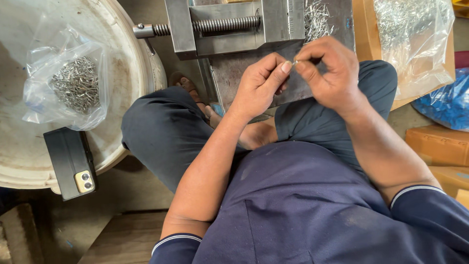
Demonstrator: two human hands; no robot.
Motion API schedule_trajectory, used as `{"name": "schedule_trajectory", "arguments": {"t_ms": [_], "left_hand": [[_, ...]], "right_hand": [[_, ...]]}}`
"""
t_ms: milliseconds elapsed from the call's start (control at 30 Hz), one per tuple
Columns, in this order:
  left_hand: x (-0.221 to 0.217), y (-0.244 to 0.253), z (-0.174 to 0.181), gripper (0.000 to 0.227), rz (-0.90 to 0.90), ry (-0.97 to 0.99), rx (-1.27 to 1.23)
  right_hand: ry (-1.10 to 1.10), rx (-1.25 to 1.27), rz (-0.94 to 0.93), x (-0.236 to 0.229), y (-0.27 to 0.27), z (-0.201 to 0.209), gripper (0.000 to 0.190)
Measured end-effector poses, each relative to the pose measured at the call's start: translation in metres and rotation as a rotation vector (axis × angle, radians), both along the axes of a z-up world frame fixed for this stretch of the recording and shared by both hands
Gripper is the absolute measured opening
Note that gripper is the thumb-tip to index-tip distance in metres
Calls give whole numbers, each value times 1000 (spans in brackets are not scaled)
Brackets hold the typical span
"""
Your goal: The person sits cross-legged on the floor and assembles small metal parts by hand. They pick up individual pieces from a pile on a metal plate, fit them together, and place the assembled items back onto the plate. A bag of parts and a smartphone are visible nearby.
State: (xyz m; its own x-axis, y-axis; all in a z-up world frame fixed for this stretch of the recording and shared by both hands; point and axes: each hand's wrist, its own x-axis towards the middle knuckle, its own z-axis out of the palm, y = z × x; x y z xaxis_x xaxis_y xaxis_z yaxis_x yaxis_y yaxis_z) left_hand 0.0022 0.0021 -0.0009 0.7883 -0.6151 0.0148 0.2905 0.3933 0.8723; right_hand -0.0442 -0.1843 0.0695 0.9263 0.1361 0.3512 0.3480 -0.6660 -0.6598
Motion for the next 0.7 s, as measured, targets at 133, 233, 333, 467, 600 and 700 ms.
{"name": "schedule_trajectory", "arguments": {"t_ms": [133,233,333,467,600,700], "left_hand": [[1,3,1,27,5,9,-14],[2,4,3,27,-13,-8,-3],[3,4,3,26,-13,-8,2],[4,3,1,25,-3,-18,9],[4,4,-2,27,18,-57,36],[5,3,-3,27,37,-103,37]], "right_hand": [[-120,-155,-52,23,-2,18,3],[-182,-372,21,37,-3,35,5],[-215,-555,126,47,-4,47,8],[-260,-728,236,59,-6,56,10],[-283,-821,314,67,-5,62,12],[-291,-877,336,72,-1,65,13]]}}
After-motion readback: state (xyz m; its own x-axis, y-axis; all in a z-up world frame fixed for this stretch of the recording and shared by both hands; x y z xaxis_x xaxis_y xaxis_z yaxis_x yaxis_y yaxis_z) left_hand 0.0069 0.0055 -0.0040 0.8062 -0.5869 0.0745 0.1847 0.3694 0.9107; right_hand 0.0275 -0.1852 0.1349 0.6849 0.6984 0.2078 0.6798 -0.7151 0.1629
